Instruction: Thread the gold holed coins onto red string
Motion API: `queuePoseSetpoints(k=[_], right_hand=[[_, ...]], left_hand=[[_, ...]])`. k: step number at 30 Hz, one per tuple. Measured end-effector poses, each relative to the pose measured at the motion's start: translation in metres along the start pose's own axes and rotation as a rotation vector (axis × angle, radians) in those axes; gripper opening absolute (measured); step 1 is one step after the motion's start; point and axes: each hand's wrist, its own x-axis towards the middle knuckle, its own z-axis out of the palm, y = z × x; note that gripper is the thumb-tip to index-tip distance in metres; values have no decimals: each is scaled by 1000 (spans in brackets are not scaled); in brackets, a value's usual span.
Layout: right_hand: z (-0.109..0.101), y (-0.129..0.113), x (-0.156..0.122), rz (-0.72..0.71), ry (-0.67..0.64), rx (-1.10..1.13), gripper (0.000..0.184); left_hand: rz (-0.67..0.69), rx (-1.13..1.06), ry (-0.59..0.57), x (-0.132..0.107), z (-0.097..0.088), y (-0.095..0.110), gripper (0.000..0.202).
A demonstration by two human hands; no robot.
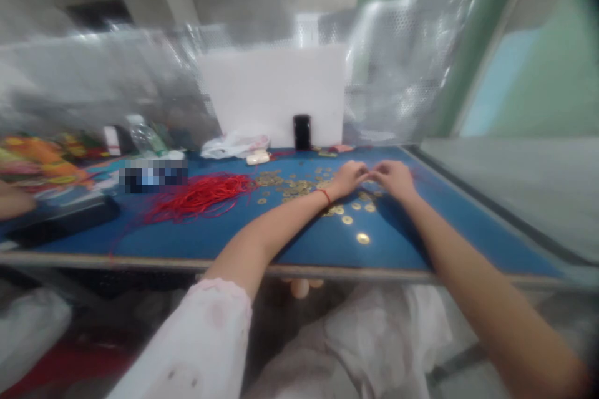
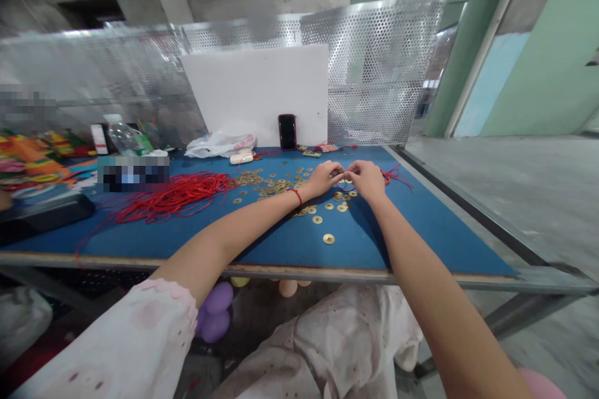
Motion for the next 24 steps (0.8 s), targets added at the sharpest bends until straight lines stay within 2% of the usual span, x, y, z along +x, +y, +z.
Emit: queuePoseSetpoints(k=[6, 12, 24], right_hand=[[-1, -3, 1, 120, -3, 217, 12], [-4, -13, -2, 250, -109, 483, 15], [-1, -10, -3, 337, -97, 577, 19]], left_hand=[[-12, -50, 18, 0, 1, -3, 15], [-7, -31, 60, 1, 1, -2, 14], [17, 53, 42, 0, 4, -2, 16]])
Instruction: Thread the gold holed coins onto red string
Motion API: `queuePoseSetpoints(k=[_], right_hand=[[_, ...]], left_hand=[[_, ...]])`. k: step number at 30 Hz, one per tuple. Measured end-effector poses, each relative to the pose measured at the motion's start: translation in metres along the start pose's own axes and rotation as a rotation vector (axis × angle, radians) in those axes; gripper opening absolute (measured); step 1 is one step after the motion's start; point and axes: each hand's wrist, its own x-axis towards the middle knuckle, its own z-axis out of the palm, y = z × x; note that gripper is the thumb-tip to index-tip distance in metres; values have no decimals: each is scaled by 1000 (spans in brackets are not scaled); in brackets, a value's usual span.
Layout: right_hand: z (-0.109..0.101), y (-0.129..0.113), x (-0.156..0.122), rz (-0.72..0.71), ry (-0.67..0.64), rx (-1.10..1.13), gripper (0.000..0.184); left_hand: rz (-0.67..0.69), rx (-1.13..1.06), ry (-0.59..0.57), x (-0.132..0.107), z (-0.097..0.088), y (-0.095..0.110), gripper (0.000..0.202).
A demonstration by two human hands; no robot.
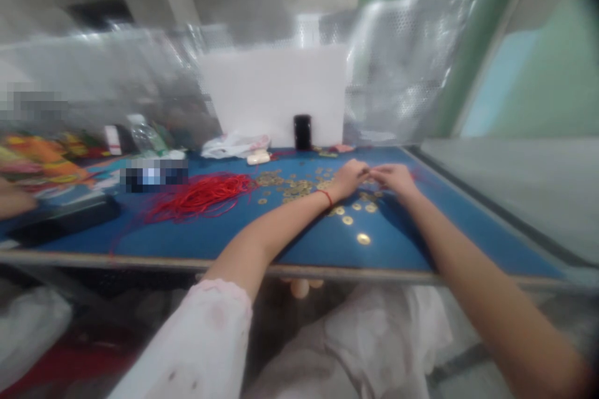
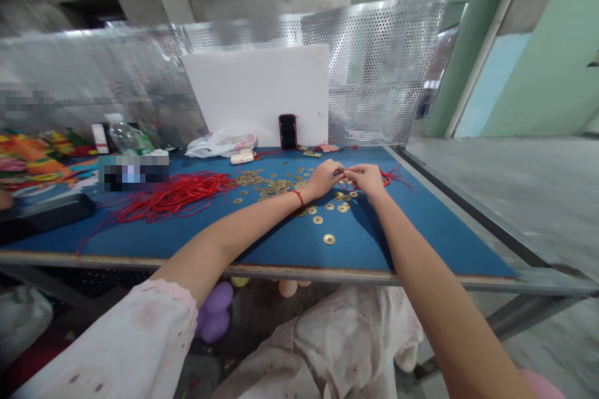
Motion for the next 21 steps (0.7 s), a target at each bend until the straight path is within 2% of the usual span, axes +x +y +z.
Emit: queuePoseSetpoints(k=[8, 15, 18, 21], right_hand=[[-2, -1, 0, 70, 20, 38, 11], [-2, 1, 3, 110, 49, 113, 6], [-4, 4, 8, 134, 105, 200, 5], [-8, 10, 16, 180, 175, 324, 5]], left_hand=[[101, 42, -30, -1, 2, -1, 18], [60, -15, -58, -1, -1, 4, 14], [-12, -223, -54, 1, -1, 3, 15], [-185, -575, -49, 4, 1, -2, 21]])
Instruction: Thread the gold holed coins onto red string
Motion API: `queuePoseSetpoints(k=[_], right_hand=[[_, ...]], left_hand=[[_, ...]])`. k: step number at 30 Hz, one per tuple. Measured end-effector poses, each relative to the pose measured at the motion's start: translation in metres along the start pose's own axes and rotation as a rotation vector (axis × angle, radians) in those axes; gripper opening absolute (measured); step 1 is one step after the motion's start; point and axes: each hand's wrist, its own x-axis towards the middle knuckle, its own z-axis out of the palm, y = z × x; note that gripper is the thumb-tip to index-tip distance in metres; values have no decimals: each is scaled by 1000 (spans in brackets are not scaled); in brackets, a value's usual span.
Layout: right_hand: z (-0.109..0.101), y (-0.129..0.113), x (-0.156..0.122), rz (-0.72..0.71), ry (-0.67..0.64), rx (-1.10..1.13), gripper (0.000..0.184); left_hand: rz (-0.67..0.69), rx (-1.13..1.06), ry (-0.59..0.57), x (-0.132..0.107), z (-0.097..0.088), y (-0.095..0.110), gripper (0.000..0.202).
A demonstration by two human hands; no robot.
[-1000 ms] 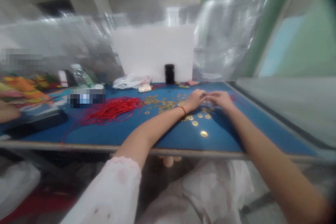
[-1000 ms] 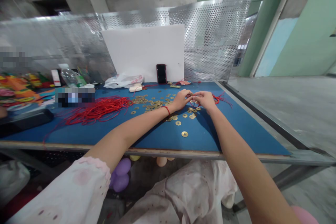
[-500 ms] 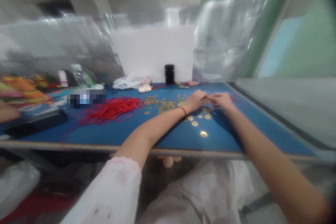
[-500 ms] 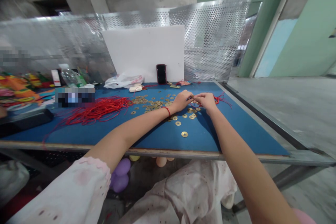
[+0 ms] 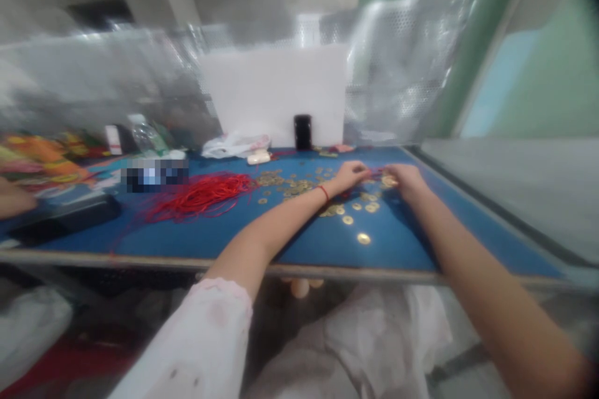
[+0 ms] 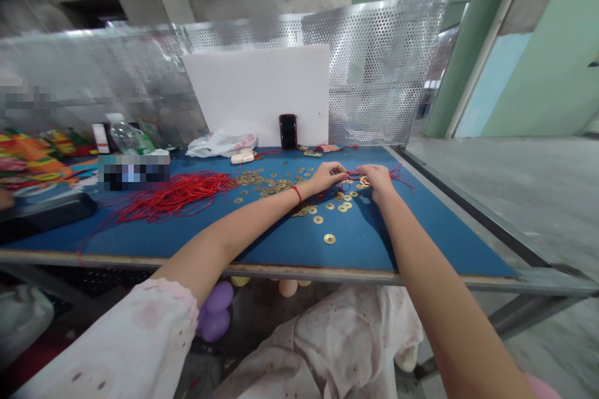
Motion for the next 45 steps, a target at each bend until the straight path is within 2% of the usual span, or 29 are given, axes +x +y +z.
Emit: queuePoseSetpoints(k=[3, 8, 11, 15, 17, 22, 24, 25, 28, 30, 33, 35, 38, 41, 45], right_hand=[[-5, 0, 10, 47, 55, 160, 8], [-14, -7, 18, 31, 211, 417, 21], [-15, -11, 17, -20, 270, 525, 23], [-13, -11, 18, -171, 287, 611, 15], [-12, -10, 19, -251, 323, 556, 14], [-13, -7, 17, -522, 438, 34, 9], [-11, -4, 12, -579, 376, -119, 4], [-10, -3, 9, -590, 309, -207, 9], [-2, 1, 2, -629, 12, -502, 36], [2, 4, -1, -665, -209, -574, 48], [6, 6, -1, -728, -433, -616, 40], [6, 6, -1, -742, -473, -639, 36], [4, 4, 0, -714, -446, -663, 38], [1, 2, 0, -708, -369, -739, 36], [-3, 1, 1, -655, -295, -886, 40]], left_hand=[[-169, -321, 33, 1, -3, -7, 26], [-258, -636, -18, 0, -8, -6, 28], [-327, -790, -100, -1, -9, 2, 27], [-381, -901, -218, -3, -9, 13, 27], [-383, -902, -252, -4, -10, 16, 27], [-393, -858, -313, -6, -11, 16, 24], [-393, -861, -315, -6, -10, 16, 24], [-391, -868, -317, -5, -10, 16, 24], [-399, -898, -314, -4, -8, 16, 25], [-408, -923, -292, -3, -7, 15, 25], [-402, -944, -255, -2, -6, 14, 25], [-388, -942, -255, -2, -6, 13, 23], [-360, -928, -256, -2, -6, 13, 18], [-336, -892, -183, -1, -7, 10, 12], [-373, -822, -79, 1, -7, 7, 10]])
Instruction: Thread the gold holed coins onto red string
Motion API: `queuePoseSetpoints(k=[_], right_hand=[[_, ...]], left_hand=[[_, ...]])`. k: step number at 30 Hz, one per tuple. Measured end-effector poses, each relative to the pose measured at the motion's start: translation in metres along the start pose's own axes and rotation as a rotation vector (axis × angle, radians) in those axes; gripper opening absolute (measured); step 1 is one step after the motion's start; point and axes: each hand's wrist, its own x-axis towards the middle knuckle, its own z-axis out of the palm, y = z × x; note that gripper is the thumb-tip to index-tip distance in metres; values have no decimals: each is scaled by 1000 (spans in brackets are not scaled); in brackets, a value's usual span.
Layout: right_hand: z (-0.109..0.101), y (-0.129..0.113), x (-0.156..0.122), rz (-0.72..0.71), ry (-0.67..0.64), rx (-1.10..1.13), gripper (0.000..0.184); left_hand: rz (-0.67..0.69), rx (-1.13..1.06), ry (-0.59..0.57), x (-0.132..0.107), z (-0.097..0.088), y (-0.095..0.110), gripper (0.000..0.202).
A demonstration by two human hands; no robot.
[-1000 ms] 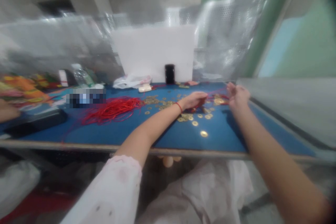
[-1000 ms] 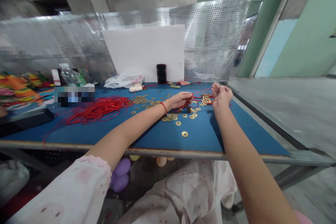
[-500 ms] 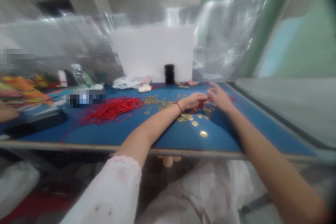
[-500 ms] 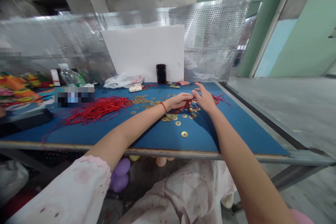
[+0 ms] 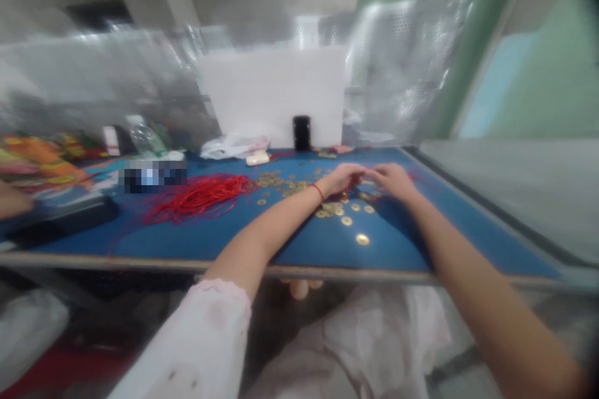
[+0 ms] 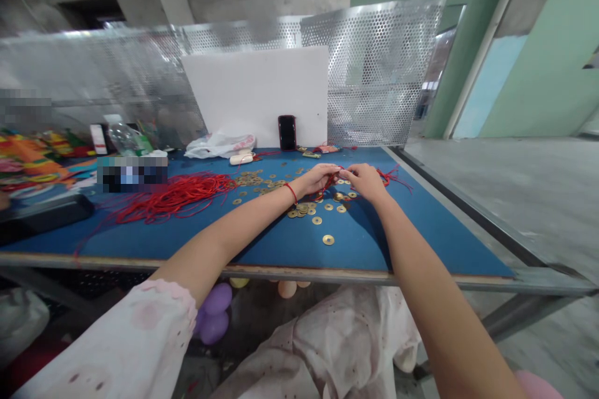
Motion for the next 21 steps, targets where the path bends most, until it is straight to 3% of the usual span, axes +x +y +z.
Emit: queuePoseSetpoints(k=[13, 21], right_hand=[[-2, 1, 0, 29, -40, 49, 34], [-3, -2, -1, 30, -63, 35, 39]], left_hand=[[-33, 12, -139, -9, 5, 7, 14], [52, 161, -77, -3, -2, -5, 23]])
